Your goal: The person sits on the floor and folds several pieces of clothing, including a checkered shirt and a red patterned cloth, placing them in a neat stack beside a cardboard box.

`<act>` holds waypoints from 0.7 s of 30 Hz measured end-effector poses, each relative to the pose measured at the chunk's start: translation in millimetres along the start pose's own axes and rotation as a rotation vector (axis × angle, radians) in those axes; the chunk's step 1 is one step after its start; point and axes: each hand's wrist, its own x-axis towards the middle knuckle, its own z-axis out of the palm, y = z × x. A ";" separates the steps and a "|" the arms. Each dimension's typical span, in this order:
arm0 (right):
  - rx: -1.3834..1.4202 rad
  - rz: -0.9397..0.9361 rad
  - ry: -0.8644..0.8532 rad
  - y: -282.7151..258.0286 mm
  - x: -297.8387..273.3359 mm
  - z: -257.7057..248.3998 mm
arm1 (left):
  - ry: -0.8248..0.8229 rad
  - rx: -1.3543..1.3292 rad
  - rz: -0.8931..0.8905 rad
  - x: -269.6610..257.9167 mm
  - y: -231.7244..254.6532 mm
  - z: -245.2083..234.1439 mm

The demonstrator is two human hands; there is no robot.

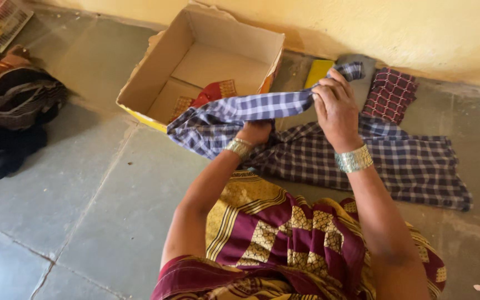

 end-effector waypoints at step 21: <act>-0.035 0.092 -0.151 63.3 -88.8 90.6 | 0.191 0.104 0.021 -63.3 0.6 -28.5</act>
